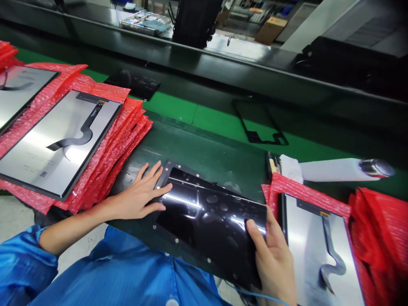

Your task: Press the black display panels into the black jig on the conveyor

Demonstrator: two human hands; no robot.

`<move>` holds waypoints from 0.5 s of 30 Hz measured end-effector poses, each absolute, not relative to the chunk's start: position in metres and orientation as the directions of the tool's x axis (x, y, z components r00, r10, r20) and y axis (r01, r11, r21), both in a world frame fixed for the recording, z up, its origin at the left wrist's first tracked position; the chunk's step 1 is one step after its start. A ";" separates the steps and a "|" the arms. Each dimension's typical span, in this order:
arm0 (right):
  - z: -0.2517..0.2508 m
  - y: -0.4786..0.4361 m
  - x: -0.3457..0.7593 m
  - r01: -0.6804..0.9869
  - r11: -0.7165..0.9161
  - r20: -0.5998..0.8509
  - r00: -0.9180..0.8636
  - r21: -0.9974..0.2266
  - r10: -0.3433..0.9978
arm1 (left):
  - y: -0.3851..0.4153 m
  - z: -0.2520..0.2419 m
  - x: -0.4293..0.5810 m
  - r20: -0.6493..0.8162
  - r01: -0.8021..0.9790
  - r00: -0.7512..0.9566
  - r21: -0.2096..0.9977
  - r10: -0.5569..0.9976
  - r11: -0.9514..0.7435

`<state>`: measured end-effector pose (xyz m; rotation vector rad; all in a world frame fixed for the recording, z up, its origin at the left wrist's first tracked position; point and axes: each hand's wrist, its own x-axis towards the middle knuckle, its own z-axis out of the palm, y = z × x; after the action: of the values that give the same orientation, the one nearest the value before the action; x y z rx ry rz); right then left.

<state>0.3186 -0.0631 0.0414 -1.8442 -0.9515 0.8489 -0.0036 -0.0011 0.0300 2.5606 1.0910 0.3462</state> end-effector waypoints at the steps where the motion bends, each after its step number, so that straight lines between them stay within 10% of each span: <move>1: 0.038 -0.063 0.321 0.259 -0.339 -0.183 0.482 -0.904 0.857 | -0.001 0.033 -0.004 0.072 0.647 0.689 0.388 0.721 -0.656; 8: 0.021 -0.065 0.336 0.365 -0.280 -0.063 0.506 -0.888 0.860 | -0.011 0.034 -0.001 0.046 0.681 0.706 0.231 0.707 -0.695; 15: 0.034 -0.059 0.354 0.827 -0.123 0.106 0.215 -0.548 0.971 | 0.003 -0.005 -0.009 0.294 0.605 0.766 -0.032 0.571 -0.795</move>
<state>0.3542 -0.0589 0.0339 -1.9982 -1.6571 0.3801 -0.0087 0.0028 -0.0046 3.0691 1.0269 0.4453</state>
